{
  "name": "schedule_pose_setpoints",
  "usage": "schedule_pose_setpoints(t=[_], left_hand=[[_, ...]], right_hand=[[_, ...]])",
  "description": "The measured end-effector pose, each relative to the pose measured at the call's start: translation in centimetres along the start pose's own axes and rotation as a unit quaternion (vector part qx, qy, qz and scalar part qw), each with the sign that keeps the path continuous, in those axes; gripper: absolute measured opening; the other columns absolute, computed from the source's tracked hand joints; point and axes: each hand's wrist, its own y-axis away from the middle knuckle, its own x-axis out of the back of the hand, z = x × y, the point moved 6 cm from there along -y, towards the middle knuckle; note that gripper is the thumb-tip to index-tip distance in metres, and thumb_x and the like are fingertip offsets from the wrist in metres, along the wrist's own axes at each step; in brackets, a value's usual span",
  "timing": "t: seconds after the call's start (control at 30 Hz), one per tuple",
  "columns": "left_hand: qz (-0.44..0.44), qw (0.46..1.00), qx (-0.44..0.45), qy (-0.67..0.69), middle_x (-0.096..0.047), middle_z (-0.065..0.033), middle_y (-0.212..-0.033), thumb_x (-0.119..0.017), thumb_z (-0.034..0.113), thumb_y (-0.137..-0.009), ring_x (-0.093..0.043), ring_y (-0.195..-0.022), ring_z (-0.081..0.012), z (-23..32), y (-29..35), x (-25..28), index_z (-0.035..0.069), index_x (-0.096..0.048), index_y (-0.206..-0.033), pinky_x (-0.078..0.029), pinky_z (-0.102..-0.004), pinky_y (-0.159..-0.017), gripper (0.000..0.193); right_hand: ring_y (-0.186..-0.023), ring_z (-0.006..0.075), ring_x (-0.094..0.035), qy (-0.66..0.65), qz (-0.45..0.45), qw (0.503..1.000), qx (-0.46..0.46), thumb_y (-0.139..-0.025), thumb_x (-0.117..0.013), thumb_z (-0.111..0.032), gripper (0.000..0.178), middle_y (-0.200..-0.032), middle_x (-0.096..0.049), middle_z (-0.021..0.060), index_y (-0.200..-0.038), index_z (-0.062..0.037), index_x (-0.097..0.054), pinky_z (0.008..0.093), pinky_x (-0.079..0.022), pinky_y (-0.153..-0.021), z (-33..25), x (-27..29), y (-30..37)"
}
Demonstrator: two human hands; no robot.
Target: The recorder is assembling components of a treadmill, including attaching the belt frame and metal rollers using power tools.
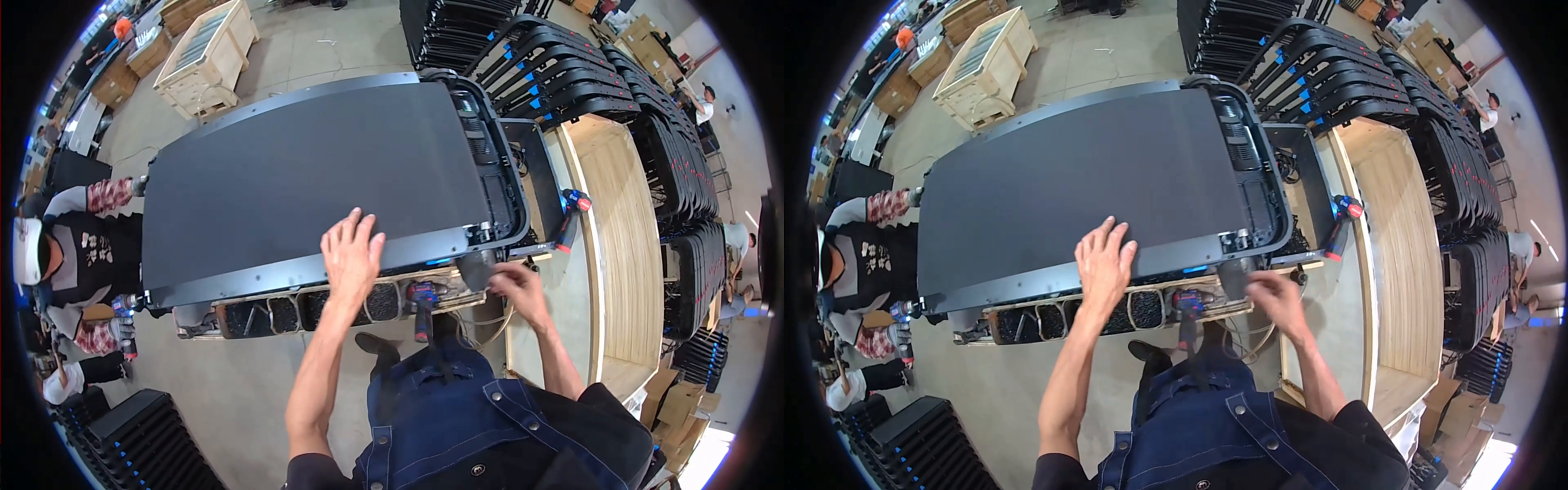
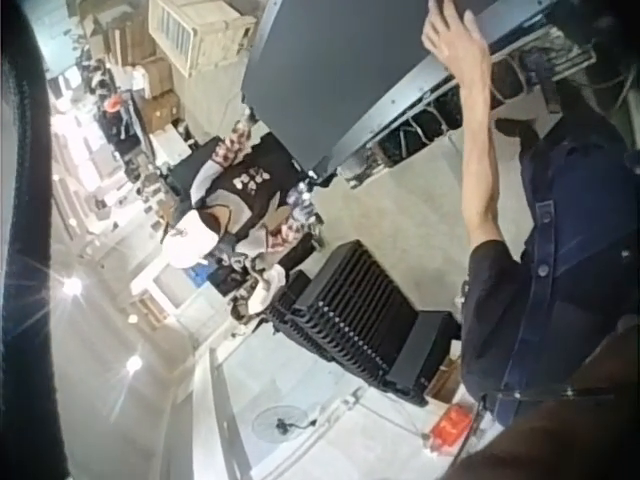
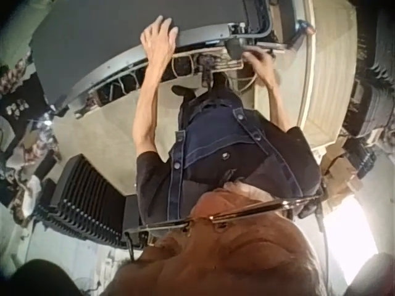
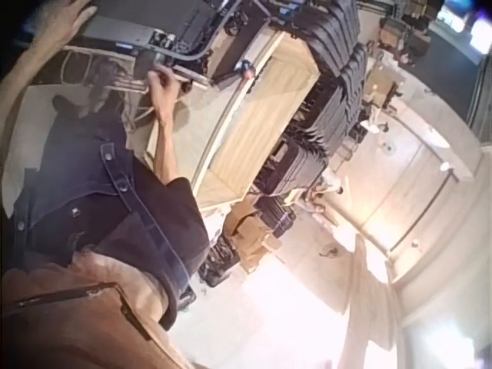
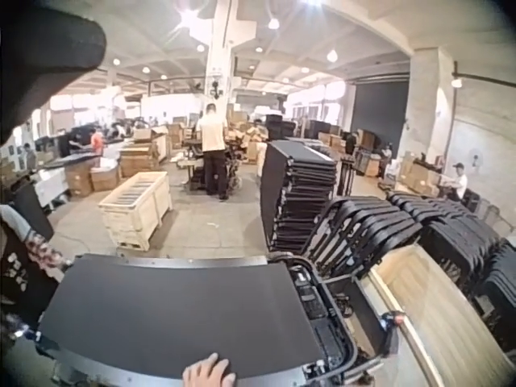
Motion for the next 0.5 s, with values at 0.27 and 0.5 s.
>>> schedule_pose_setpoints(t=[0.27, 0.5], left_hand=[[0.036, 0.995, 0.057, -0.075, -0.057, -0.0074, -0.145, -0.058, 0.031, -0.101, -0.051, -0.127, -0.0302, -15.7, 2.3, 7.5, 0.011, -0.063, -0.134, -0.036, -0.0474, -0.11, 0.038], [0.071, 0.993, 0.089, -0.037, -0.061, -0.0096, -0.136, -0.065, 0.022, -0.092, -0.053, -0.123, -0.0318, -18.9, 3.8, 10.0, 0.012, -0.065, -0.127, -0.036, -0.0488, -0.107, 0.036]], right_hand=[[-0.086, 0.0239, -0.071, 0.29, -0.075, 0.953, 0.033, -0.085, -0.075, -0.024, 0.038, -0.103, -0.075, 0.0167, -0.111, 0.0023, -0.069, 0.0369, -0.055, -0.084, 10.8, -17.0, -10.7], [-0.091, 0.0263, -0.07, 0.226, -0.174, 0.944, 0.164, -0.087, -0.073, -0.022, 0.033, -0.104, -0.074, 0.0122, -0.114, -0.0027, -0.068, 0.0393, -0.056, -0.082, 8.8, -29.3, -16.5]])
